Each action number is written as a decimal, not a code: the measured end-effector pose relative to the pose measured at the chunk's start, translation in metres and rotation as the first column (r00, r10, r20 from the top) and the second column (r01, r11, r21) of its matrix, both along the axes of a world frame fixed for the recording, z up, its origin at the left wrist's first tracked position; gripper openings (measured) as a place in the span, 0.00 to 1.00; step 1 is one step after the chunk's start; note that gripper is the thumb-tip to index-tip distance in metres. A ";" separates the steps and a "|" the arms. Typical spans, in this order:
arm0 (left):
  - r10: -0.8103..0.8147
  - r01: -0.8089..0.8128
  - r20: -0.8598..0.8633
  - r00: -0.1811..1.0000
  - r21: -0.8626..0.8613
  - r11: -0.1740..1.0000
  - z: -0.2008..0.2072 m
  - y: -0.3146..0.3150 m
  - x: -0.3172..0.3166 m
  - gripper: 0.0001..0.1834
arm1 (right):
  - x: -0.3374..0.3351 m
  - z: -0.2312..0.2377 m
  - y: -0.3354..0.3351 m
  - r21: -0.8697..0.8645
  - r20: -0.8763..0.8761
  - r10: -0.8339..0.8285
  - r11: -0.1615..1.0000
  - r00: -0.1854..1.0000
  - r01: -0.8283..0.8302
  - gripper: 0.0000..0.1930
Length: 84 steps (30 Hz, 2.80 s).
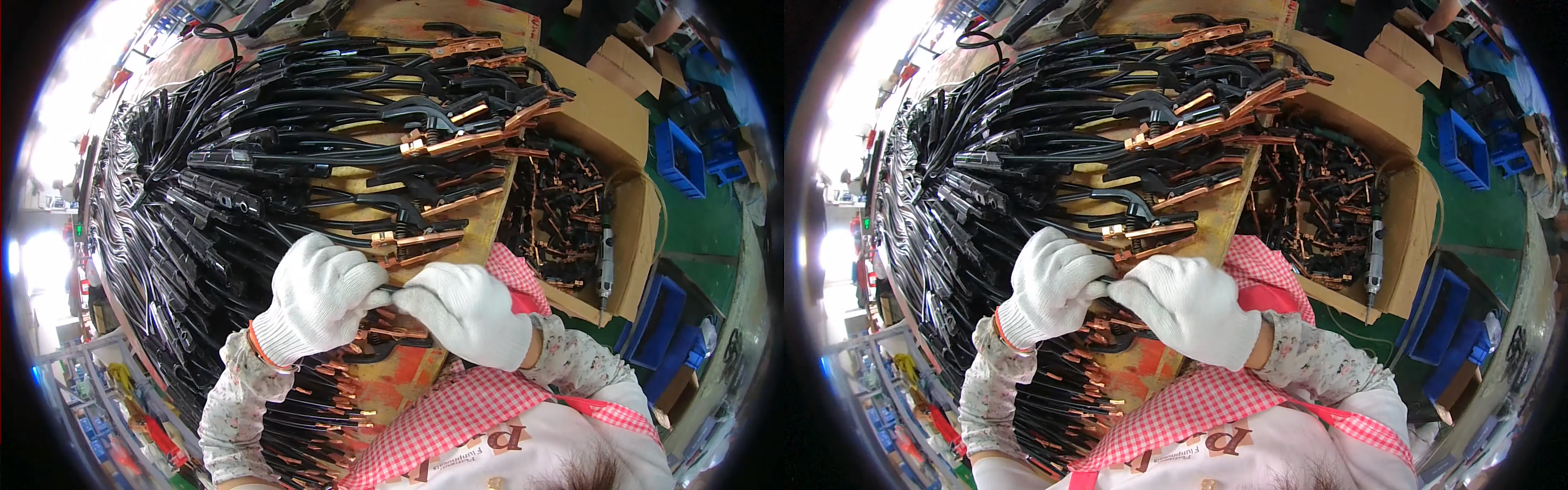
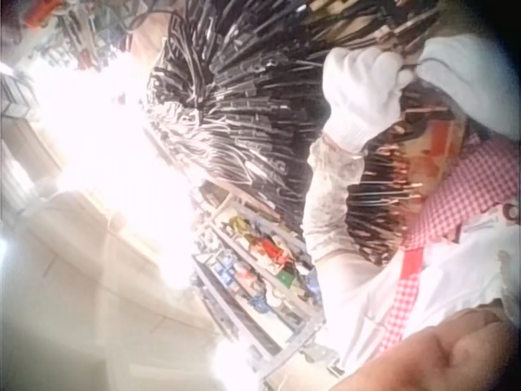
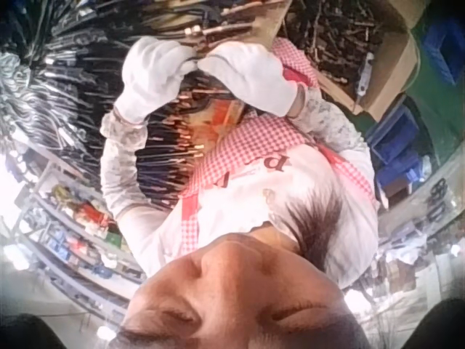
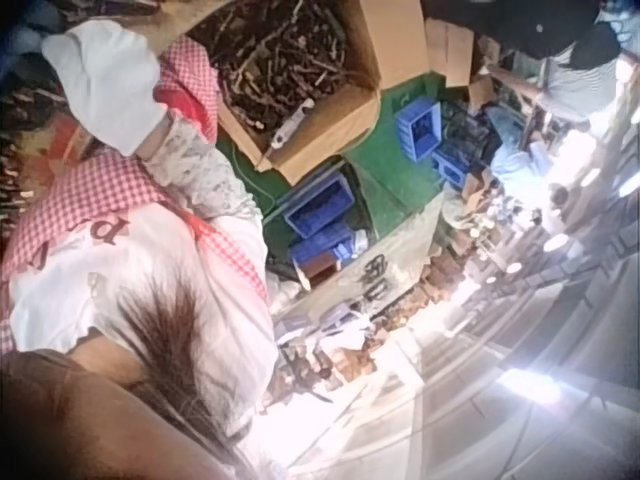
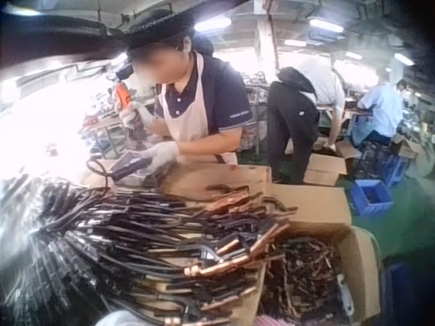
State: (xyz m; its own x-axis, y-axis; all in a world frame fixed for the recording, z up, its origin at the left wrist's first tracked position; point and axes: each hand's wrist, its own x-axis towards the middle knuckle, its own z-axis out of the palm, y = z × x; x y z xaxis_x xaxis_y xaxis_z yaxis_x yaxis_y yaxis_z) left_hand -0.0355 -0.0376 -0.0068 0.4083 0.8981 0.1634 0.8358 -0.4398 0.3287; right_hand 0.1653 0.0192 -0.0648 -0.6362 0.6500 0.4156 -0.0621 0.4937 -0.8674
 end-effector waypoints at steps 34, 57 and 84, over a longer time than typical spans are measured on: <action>-0.079 0.078 -0.043 0.996 -0.018 0.997 0.012 0.006 0.025 0.19 | 0.000 -0.013 -0.049 0.419 0.409 -0.031 0.894 0.912 -0.158 0.13; 0.140 -0.057 0.213 0.967 -0.354 0.934 0.021 0.001 0.028 0.10 | 0.067 -0.004 -0.017 -0.067 0.446 -0.022 0.996 0.895 0.058 0.17; 0.175 -0.100 0.061 0.983 -0.620 0.778 0.013 -0.002 0.022 0.10 | 0.039 -0.028 0.001 0.382 0.276 -0.100 0.924 0.956 -0.013 0.16</action>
State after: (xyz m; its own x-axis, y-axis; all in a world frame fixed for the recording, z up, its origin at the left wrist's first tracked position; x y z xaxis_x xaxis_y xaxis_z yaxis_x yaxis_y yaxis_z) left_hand -0.0138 -0.0393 0.0058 0.2859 0.8688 -0.4042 0.8141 0.0022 0.5807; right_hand 0.2045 0.0197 -0.0927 -0.7388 0.5114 0.4389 0.1885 0.7821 -0.5939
